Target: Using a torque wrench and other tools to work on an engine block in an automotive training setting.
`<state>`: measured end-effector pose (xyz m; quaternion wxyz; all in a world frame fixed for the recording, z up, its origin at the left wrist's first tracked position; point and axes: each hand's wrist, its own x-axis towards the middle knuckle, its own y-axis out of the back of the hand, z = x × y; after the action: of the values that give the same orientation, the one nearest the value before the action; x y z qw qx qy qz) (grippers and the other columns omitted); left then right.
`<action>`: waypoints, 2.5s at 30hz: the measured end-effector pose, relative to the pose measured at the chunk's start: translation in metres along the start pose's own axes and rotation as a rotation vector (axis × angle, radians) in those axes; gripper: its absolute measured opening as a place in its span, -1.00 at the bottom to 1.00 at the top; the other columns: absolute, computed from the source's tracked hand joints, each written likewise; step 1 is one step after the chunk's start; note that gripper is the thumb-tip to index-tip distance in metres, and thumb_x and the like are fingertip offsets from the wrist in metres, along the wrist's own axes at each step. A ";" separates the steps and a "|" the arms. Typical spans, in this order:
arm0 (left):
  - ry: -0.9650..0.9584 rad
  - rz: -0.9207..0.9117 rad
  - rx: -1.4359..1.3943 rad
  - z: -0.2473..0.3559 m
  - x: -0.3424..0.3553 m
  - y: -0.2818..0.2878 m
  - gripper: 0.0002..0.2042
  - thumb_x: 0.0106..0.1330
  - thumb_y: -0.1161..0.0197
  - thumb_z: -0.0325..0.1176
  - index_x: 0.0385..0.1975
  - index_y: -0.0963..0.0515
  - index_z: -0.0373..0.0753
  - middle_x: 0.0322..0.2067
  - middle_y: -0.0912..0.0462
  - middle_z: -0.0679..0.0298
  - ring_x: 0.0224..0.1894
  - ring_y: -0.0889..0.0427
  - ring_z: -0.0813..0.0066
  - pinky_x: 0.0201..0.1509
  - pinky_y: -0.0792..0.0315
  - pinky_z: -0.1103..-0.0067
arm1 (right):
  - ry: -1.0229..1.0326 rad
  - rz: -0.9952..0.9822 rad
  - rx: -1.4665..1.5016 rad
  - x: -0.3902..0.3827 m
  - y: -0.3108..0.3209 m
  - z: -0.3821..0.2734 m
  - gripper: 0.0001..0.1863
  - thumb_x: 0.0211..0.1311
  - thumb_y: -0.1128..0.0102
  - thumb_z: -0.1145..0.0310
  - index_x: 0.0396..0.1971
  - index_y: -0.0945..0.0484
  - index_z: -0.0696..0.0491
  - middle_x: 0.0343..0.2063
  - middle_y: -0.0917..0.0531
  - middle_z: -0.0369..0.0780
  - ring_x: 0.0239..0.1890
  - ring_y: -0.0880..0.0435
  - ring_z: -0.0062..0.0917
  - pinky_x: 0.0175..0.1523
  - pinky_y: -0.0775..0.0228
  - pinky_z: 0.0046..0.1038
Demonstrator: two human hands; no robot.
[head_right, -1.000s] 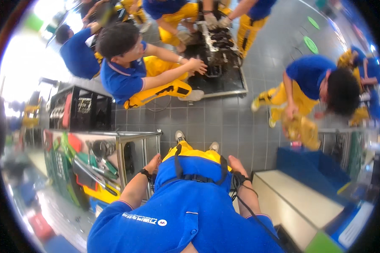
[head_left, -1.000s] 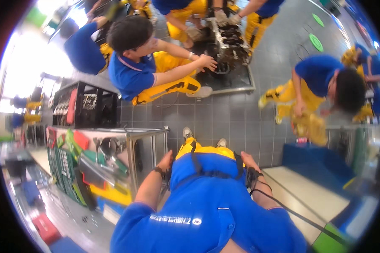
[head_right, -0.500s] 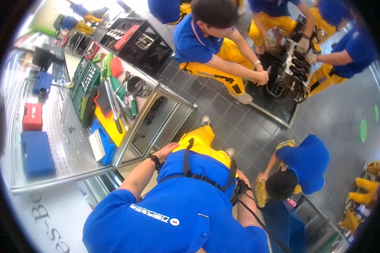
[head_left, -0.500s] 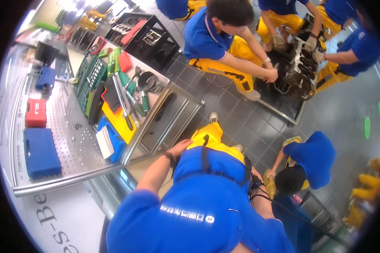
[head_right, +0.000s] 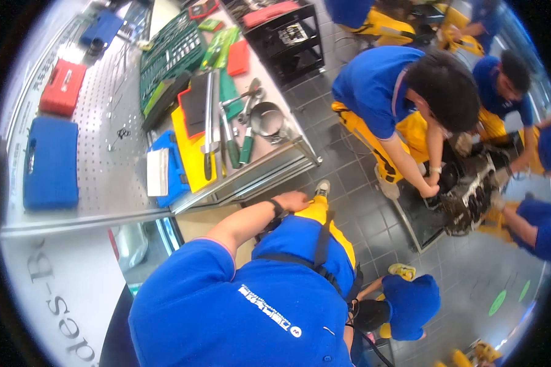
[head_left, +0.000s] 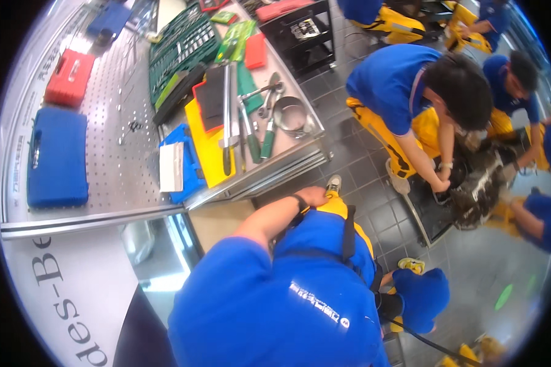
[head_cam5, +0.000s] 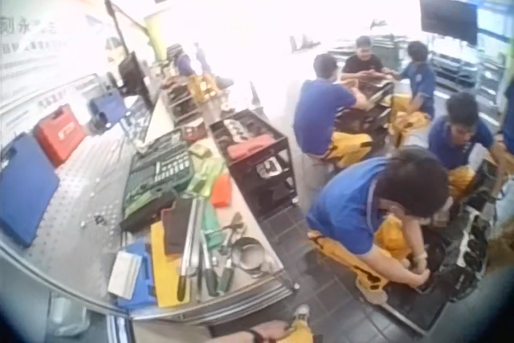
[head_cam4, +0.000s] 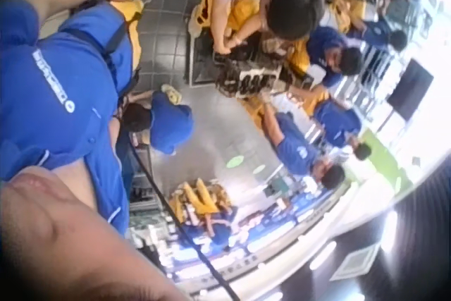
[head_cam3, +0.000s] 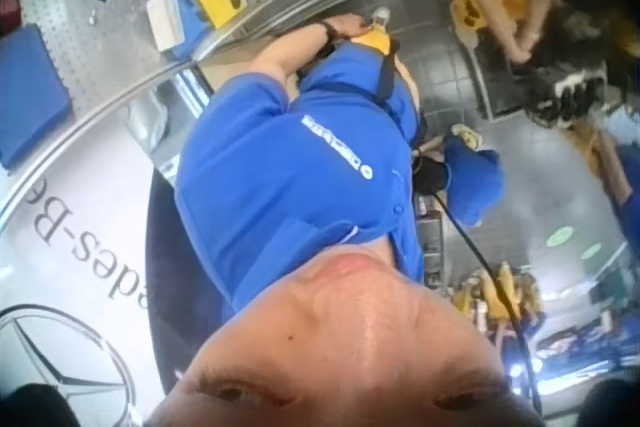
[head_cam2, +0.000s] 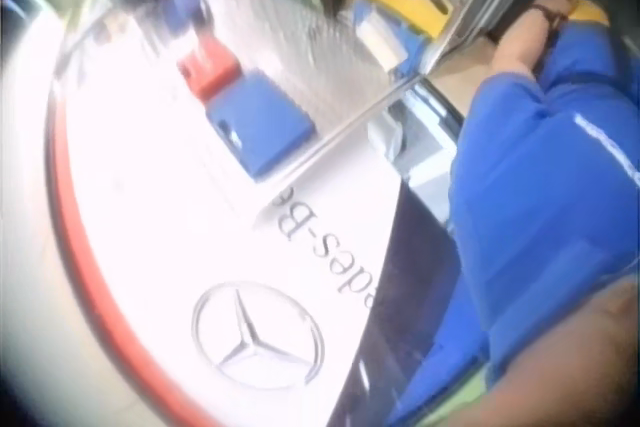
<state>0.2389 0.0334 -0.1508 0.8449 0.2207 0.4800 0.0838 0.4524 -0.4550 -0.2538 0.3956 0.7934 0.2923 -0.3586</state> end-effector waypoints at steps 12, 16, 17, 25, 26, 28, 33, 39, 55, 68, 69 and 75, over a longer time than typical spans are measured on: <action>-0.111 0.104 -0.072 -0.034 0.051 0.048 -0.62 0.37 -0.21 -0.05 -0.07 -0.66 -0.23 -0.14 -0.75 -0.04 -0.05 -0.72 -0.04 0.06 -0.57 0.22 | 0.145 0.069 -0.083 0.061 -0.038 -0.186 -0.34 0.46 0.00 -0.08 0.22 -0.50 0.22 0.12 -0.66 0.02 0.20 -0.60 -0.15 0.28 -0.38 -0.26; -0.213 0.019 0.036 0.009 0.068 0.073 -0.65 0.36 -0.20 -0.08 -0.03 -0.65 -0.18 -0.13 -0.74 -0.05 -0.04 -0.71 -0.06 0.07 -0.57 0.22 | 0.117 0.113 -0.042 0.075 -0.044 -0.217 -0.35 0.41 -0.03 -0.07 0.17 -0.53 0.23 0.06 -0.68 0.05 0.15 -0.63 -0.11 0.25 -0.39 -0.24; -0.224 -0.002 0.085 0.026 0.067 0.082 -0.65 0.36 -0.20 -0.09 0.00 -0.64 -0.15 -0.12 -0.74 -0.04 -0.04 -0.72 -0.06 0.08 -0.57 0.22 | 0.093 0.139 -0.044 0.080 -0.045 -0.221 -0.37 0.37 -0.06 -0.06 0.12 -0.55 0.23 0.01 -0.70 0.07 0.10 -0.65 -0.08 0.22 -0.41 -0.22; -0.310 -0.007 0.162 0.123 0.105 0.168 -0.66 0.33 -0.21 -0.16 0.05 -0.62 -0.11 -0.08 -0.74 -0.01 0.01 -0.70 -0.05 0.09 -0.56 0.20 | 0.219 0.035 -0.022 0.190 -0.034 -0.223 -0.44 0.40 -0.09 -0.02 0.02 -0.61 0.24 -0.08 -0.72 0.07 0.03 -0.68 -0.18 0.13 -0.47 -0.27; -0.321 -0.003 0.169 0.130 0.112 0.178 -0.66 0.33 -0.21 -0.16 0.05 -0.62 -0.11 -0.08 -0.74 -0.01 0.01 -0.70 -0.05 0.09 -0.56 0.20 | 0.181 0.064 -0.061 0.209 -0.029 -0.221 -0.49 0.42 -0.11 0.04 -0.02 -0.62 0.26 -0.13 -0.75 0.02 -0.04 -0.71 -0.30 0.06 -0.49 -0.34; -0.296 0.150 0.094 0.147 0.119 0.203 -0.68 0.36 -0.21 -0.16 0.03 -0.63 -0.12 -0.09 -0.74 -0.03 0.01 -0.70 -0.05 0.10 -0.56 0.21 | 0.165 -0.048 -0.042 0.204 -0.016 -0.256 -0.47 0.38 -0.13 0.02 -0.04 -0.64 0.25 -0.11 -0.74 0.07 0.01 -0.71 -0.21 0.09 -0.50 -0.26; -0.409 0.513 -0.222 0.202 0.118 0.268 -0.75 0.41 -0.19 -0.39 0.00 -0.60 -0.33 -0.27 -0.77 0.13 -0.17 -0.74 0.41 -0.01 -0.58 0.49 | 0.371 -0.140 -0.116 0.204 0.006 -0.324 -0.53 0.36 -0.18 0.07 -0.07 -0.69 0.23 -0.20 -0.77 0.02 -0.07 -0.76 -0.22 -0.01 -0.53 -0.25; -0.510 0.548 -0.456 0.246 0.146 0.333 -0.79 0.45 -0.15 -0.39 -0.10 -0.63 -0.35 -0.35 -0.75 0.18 -0.31 -0.70 0.49 -0.14 -0.56 0.55 | 0.764 -0.377 -0.023 0.144 0.050 -0.494 -0.60 0.43 0.05 0.25 0.10 -0.59 0.11 -0.06 -0.75 -0.04 0.01 -0.70 -0.20 0.13 -0.50 -0.22; -0.390 -0.944 -0.177 0.367 0.257 0.427 -0.61 0.61 0.07 -0.17 0.09 -0.54 -0.36 -0.37 -0.74 0.11 -0.44 -0.77 0.42 -0.56 -0.54 0.55 | 0.535 -0.446 -0.083 0.047 -0.012 -0.718 -0.52 0.43 -0.10 -0.04 0.07 -0.66 0.03 -0.11 -0.76 -0.04 -0.07 -0.75 -0.20 0.02 -0.55 -0.23; -0.543 -0.760 -0.727 0.329 0.332 0.509 -0.82 0.48 -0.13 -0.37 -0.09 -0.62 -0.27 -0.46 -0.65 0.27 -0.40 -0.66 0.53 -0.33 -0.60 0.57 | 0.028 -0.206 0.523 0.075 -0.103 -0.864 -0.39 0.55 0.03 -0.08 0.00 -0.59 0.27 -0.25 -0.78 0.01 -0.36 -0.83 -0.29 -0.57 -0.53 -0.42; -0.533 -0.596 -0.721 0.318 0.336 0.529 -0.83 0.46 -0.15 -0.35 -0.14 -0.63 -0.28 -0.46 -0.66 0.26 -0.40 -0.66 0.55 -0.32 -0.58 0.59 | 0.047 -0.192 0.533 0.076 -0.104 -0.862 -0.40 0.56 0.05 -0.06 -0.01 -0.59 0.28 -0.23 -0.77 0.03 -0.38 -0.83 -0.29 -0.58 -0.52 -0.44; -0.286 0.237 -0.857 0.187 0.405 0.632 -0.82 0.39 -0.20 -0.29 -0.22 -0.66 -0.23 -0.57 -0.61 0.31 -0.56 -0.56 0.57 -0.48 -0.43 0.61 | 0.039 -0.318 0.519 0.086 -0.088 -0.867 -0.46 0.59 0.12 0.07 0.05 -0.55 0.30 -0.20 -0.76 0.09 -0.42 -0.82 -0.27 -0.63 -0.50 -0.49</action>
<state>0.6545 0.6839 -0.0955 0.9022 -0.0857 0.2522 0.3393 0.7293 0.3319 0.0133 0.1131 0.8189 0.3189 -0.4635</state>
